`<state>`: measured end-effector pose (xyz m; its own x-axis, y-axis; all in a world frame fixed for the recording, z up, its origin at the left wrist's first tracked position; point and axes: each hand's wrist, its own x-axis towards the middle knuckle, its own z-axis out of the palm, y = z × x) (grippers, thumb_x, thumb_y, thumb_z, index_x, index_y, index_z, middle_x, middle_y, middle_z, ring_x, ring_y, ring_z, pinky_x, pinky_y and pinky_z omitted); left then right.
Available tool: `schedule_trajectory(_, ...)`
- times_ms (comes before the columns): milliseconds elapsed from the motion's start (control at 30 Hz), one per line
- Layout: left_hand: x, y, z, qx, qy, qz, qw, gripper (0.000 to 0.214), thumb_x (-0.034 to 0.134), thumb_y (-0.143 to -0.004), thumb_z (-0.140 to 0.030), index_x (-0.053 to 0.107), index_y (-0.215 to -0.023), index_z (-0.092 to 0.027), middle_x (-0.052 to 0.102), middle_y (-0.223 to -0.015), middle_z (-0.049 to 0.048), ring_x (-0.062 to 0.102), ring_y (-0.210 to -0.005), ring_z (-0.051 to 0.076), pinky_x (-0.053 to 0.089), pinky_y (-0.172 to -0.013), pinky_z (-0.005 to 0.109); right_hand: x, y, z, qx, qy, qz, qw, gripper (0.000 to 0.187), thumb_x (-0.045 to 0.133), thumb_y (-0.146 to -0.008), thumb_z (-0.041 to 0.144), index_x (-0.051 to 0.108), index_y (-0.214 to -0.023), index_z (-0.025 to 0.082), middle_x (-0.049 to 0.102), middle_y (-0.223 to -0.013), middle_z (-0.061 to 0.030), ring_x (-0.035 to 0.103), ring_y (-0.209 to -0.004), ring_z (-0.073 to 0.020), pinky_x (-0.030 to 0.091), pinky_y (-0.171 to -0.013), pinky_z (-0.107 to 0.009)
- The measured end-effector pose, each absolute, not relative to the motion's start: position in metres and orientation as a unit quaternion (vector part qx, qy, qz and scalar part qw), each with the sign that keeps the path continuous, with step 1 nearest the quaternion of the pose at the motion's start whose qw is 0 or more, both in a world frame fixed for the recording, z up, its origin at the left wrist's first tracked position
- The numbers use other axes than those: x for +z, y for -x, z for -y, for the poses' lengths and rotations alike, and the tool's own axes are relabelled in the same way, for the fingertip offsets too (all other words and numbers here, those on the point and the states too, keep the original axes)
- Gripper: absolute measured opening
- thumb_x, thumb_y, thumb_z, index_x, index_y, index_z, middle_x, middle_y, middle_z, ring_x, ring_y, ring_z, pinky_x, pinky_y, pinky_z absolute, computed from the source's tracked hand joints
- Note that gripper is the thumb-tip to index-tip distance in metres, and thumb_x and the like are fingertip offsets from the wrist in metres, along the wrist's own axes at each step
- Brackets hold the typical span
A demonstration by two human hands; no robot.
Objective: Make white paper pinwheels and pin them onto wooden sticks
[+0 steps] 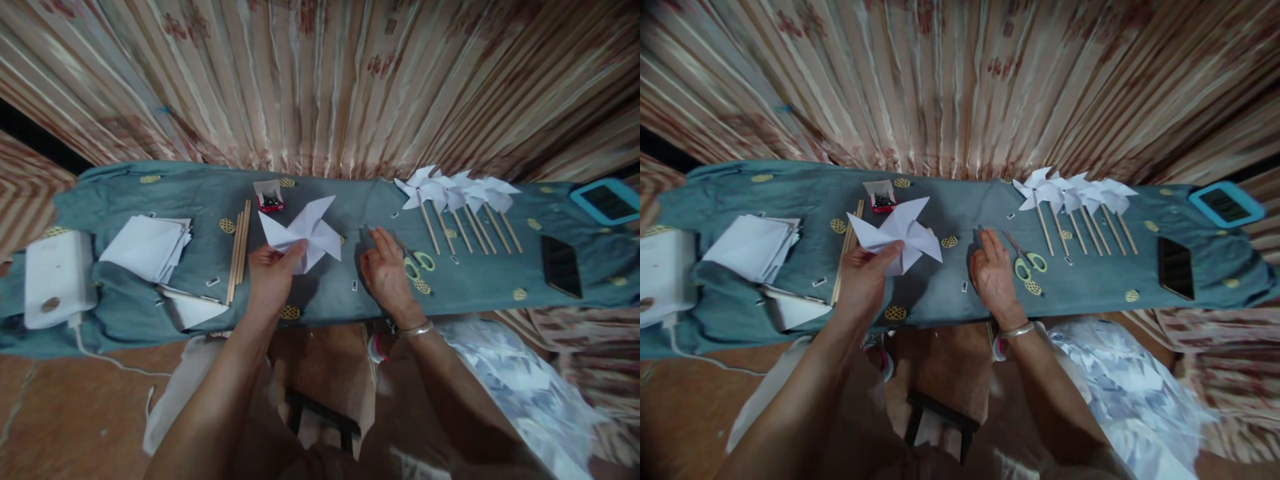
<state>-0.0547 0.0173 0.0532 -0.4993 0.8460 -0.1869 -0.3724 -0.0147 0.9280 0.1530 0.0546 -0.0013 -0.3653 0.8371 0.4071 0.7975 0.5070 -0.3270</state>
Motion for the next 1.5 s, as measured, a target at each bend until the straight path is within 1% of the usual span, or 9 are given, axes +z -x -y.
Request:
schedule_trajectory(167,0.050,0.044,-0.024,0.678,-0.231,-0.538,0.444,0.019,0.083,-0.054,-0.026,0.075,-0.069,-0.017,0.075,-0.072,0.0015,0.067,-0.065,0.016,0.053,-0.064,0.027,-0.001,-0.152,-0.051,0.065,0.479,0.844,0.230,0.023,0.045,-0.093,0.015,0.066,-0.086,0.015,0.056,-0.139,-0.0198,0.039,-0.142,-0.0317,0.039,-0.108,-0.056)
schedule_trajectory(233,0.050,0.041,-0.025,0.679,-0.232,-0.537,0.444,0.020,0.083,-0.053,-0.026,0.075,-0.069,-0.016,0.075,-0.071,0.0014,0.067,-0.065,0.016,0.053,-0.063,0.027,-0.001,-0.158,-0.052,0.087,0.480,0.836,0.250,0.022,0.048,-0.094,0.023,0.067,-0.088,0.016,0.058,-0.137,-0.0191,0.043,-0.139,-0.0311,0.041,-0.108,-0.054)
schedule_trajectory(333,0.049,0.038,-0.026,0.671,-0.235,-0.544,0.445,0.020,0.082,-0.053,-0.026,0.076,-0.070,-0.017,0.075,-0.071,0.0012,0.067,-0.065,0.016,0.053,-0.064,0.027,-0.002,-0.173,-0.057,0.143,0.521,0.784,0.307,0.023,0.050,-0.094,0.031,0.070,-0.091,0.020,0.064,-0.129,-0.0144,0.056,-0.127,-0.0280,0.044,-0.107,-0.049)
schedule_trajectory(433,0.048,0.036,-0.026,0.660,-0.243,-0.549,0.451,0.017,0.082,-0.054,-0.025,0.076,-0.069,-0.018,0.075,-0.071,0.0007,0.066,-0.065,0.016,0.052,-0.064,0.027,-0.005,-0.184,-0.066,0.181,0.554,0.733,0.349,0.020,0.055,-0.089,0.032,0.073,-0.087,0.022,0.068,-0.122,-0.0115,0.061,-0.119,-0.0285,0.044,-0.106,-0.051)
schedule_trajectory(533,0.047,0.033,-0.025,0.651,-0.252,-0.552,0.456,0.016,0.081,-0.054,-0.026,0.076,-0.068,-0.019,0.076,-0.073,0.0007,0.067,-0.067,0.017,0.052,-0.066,0.027,-0.008,-0.185,-0.071,0.219,0.555,0.721,0.353,0.017,0.062,-0.083,0.031,0.075,-0.084,0.021,0.068,-0.121,-0.0121,0.060,-0.120,-0.0296,0.042,-0.109,-0.051)
schedule_trajectory(667,0.047,0.030,-0.024,0.631,-0.255,-0.563,0.469,0.016,0.081,-0.054,-0.026,0.076,-0.068,-0.020,0.076,-0.075,0.0009,0.066,-0.067,0.016,0.052,-0.068,0.028,-0.012,-0.178,-0.072,0.269,0.545,0.726,0.321,0.015,0.065,-0.081,0.030,0.077,-0.087,0.023,0.063,-0.129,-0.0093,0.053,-0.129,-0.0290,0.039,-0.111,-0.048)
schedule_trajectory(933,0.047,0.024,-0.023,0.631,-0.244,-0.543,0.497,0.013,0.079,-0.054,-0.023,0.076,-0.067,-0.021,0.076,-0.073,0.0008,0.067,-0.066,0.018,0.052,-0.065,0.028,-0.014,-0.177,-0.071,0.262,0.528,0.752,0.295,0.012,0.065,-0.079,0.024,0.076,-0.085,0.025,0.058,-0.137,-0.0057,0.050,-0.132,-0.0295,0.037,-0.112,-0.053)
schedule_trajectory(1200,0.045,0.023,-0.023,0.623,-0.229,-0.548,0.509,0.013,0.078,-0.054,-0.022,0.075,-0.066,-0.021,0.076,-0.075,0.0019,0.069,-0.071,0.020,0.053,-0.065,0.029,-0.014,-0.173,-0.064,0.228,0.515,0.779,0.277,0.009,0.065,-0.077,0.016,0.070,-0.076,0.023,0.057,-0.139,-0.0082,0.050,-0.133,-0.0295,0.040,-0.110,-0.053)
schedule_trajectory(1500,0.045,0.022,-0.022,0.625,-0.229,-0.541,0.515,0.011,0.078,-0.056,-0.021,0.076,-0.067,-0.021,0.076,-0.073,0.0012,0.069,-0.070,0.020,0.053,-0.066,0.030,-0.012,-0.173,-0.058,0.212,0.501,0.799,0.255,0.006,0.058,-0.082,0.018,0.064,-0.081,0.020,0.054,-0.141,-0.0160,0.045,-0.138,-0.0310,0.038,-0.112,-0.052)
